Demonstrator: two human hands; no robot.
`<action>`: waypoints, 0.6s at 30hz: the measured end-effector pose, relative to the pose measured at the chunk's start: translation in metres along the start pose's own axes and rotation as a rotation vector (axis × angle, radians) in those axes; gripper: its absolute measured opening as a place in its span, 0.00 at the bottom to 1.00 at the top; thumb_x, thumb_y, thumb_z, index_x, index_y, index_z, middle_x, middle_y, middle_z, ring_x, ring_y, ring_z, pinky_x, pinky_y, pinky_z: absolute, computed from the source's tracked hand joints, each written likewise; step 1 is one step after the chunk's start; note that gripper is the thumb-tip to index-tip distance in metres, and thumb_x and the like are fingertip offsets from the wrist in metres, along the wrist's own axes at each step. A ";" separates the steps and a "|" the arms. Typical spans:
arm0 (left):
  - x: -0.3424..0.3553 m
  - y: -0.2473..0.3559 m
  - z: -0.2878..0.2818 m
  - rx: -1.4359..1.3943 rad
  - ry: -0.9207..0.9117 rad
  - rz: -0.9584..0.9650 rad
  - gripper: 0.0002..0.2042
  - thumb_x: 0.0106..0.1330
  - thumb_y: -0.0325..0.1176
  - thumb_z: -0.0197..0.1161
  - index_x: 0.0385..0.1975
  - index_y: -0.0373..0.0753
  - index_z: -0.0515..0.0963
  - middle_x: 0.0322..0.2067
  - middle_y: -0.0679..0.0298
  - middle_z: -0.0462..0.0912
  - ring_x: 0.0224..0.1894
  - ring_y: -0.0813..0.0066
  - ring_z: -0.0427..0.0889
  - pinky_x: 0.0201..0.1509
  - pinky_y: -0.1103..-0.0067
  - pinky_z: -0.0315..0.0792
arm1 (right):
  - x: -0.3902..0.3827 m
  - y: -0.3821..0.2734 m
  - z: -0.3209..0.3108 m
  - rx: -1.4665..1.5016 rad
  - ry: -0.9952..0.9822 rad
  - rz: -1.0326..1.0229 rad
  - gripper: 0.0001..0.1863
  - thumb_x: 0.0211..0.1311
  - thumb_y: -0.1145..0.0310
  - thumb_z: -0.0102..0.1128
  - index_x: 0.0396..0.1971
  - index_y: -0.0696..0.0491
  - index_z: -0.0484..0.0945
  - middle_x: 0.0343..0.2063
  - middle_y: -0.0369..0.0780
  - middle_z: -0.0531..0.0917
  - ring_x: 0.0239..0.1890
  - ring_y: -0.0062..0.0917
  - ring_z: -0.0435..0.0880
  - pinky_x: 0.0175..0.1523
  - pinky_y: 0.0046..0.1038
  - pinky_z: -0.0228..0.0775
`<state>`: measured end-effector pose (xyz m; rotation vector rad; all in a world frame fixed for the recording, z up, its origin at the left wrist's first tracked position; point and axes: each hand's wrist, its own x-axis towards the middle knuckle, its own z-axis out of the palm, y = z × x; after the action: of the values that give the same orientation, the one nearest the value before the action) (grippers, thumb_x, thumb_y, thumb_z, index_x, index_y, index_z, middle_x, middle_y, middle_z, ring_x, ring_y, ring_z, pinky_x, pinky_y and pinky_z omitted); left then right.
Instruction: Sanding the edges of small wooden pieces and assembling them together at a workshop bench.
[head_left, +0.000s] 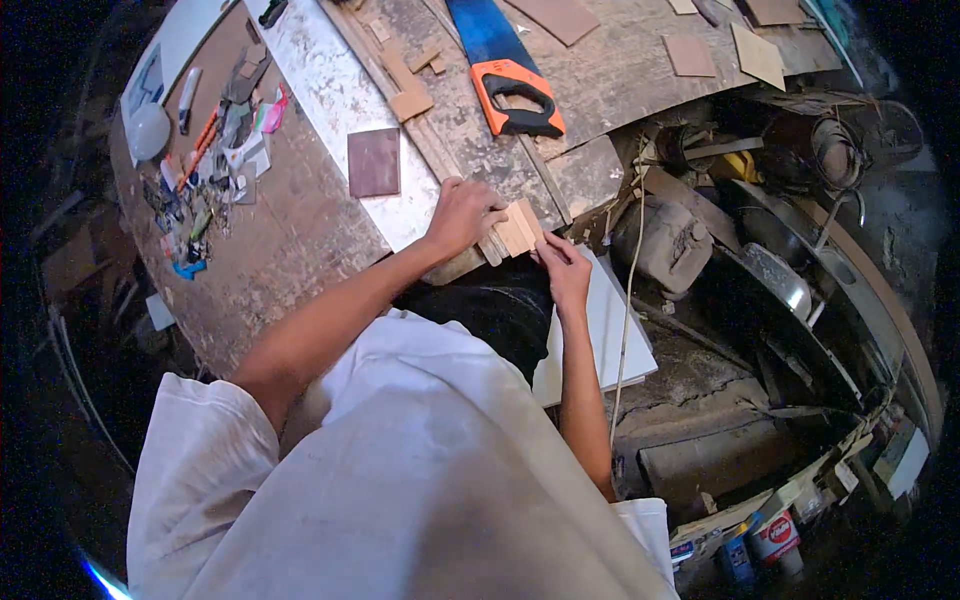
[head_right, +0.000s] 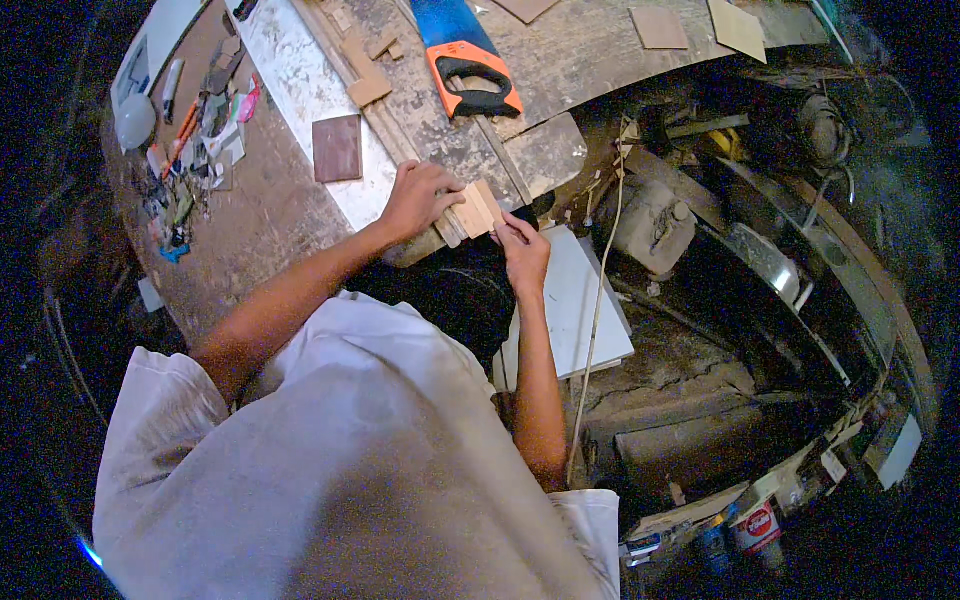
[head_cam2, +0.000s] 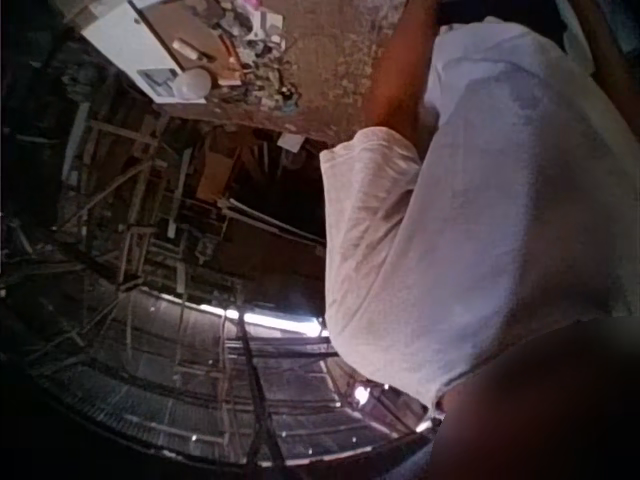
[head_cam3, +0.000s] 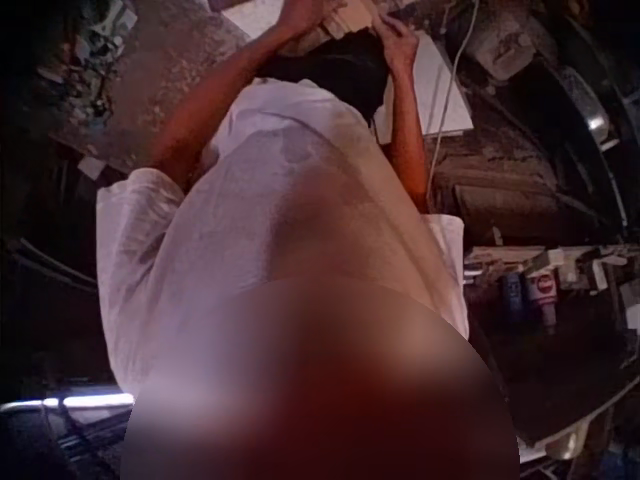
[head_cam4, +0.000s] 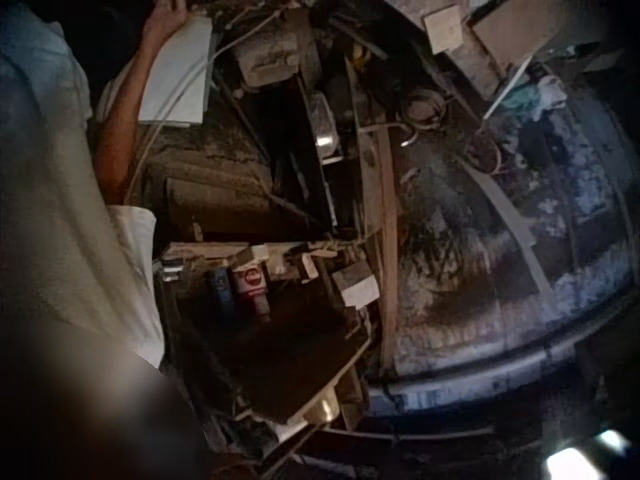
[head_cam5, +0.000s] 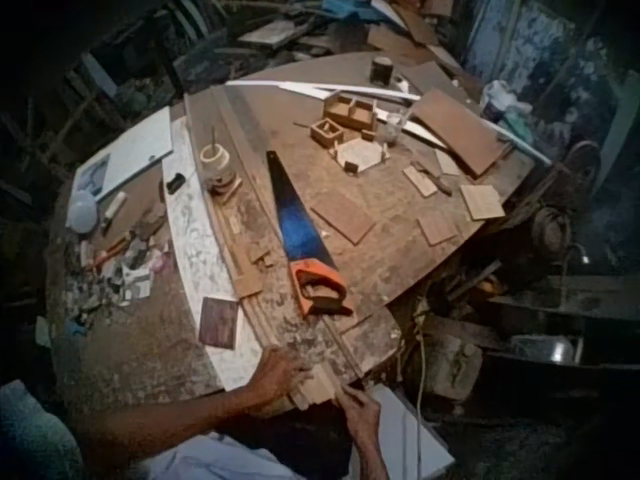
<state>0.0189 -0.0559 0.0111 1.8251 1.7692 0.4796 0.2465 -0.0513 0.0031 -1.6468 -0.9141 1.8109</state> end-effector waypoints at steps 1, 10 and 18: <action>-0.001 0.003 0.002 -0.002 -0.001 -0.006 0.12 0.60 0.43 0.68 0.38 0.45 0.84 0.35 0.65 0.83 0.45 0.66 0.78 0.56 0.68 0.60 | 0.000 0.001 0.000 -0.004 -0.003 0.005 0.16 0.62 0.76 0.65 0.49 0.65 0.80 0.39 0.45 0.85 0.38 0.23 0.85 0.46 0.22 0.80; 0.004 0.016 0.015 -0.028 0.160 -0.133 0.10 0.57 0.42 0.69 0.28 0.42 0.84 0.31 0.64 0.82 0.43 0.65 0.77 0.57 0.64 0.57 | 0.002 0.004 0.003 0.035 -0.035 0.000 0.16 0.64 0.74 0.63 0.50 0.64 0.80 0.40 0.44 0.85 0.38 0.23 0.85 0.47 0.23 0.79; 0.012 0.021 0.007 -0.074 0.058 -0.236 0.08 0.56 0.41 0.70 0.28 0.44 0.85 0.31 0.66 0.84 0.43 0.67 0.77 0.56 0.65 0.55 | 0.006 0.011 0.002 0.020 -0.001 -0.041 0.13 0.65 0.74 0.63 0.47 0.63 0.82 0.38 0.43 0.86 0.37 0.21 0.85 0.45 0.22 0.80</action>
<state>0.0406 -0.0446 0.0163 1.5422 1.9486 0.5007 0.2445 -0.0538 -0.0089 -1.6033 -0.9206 1.7880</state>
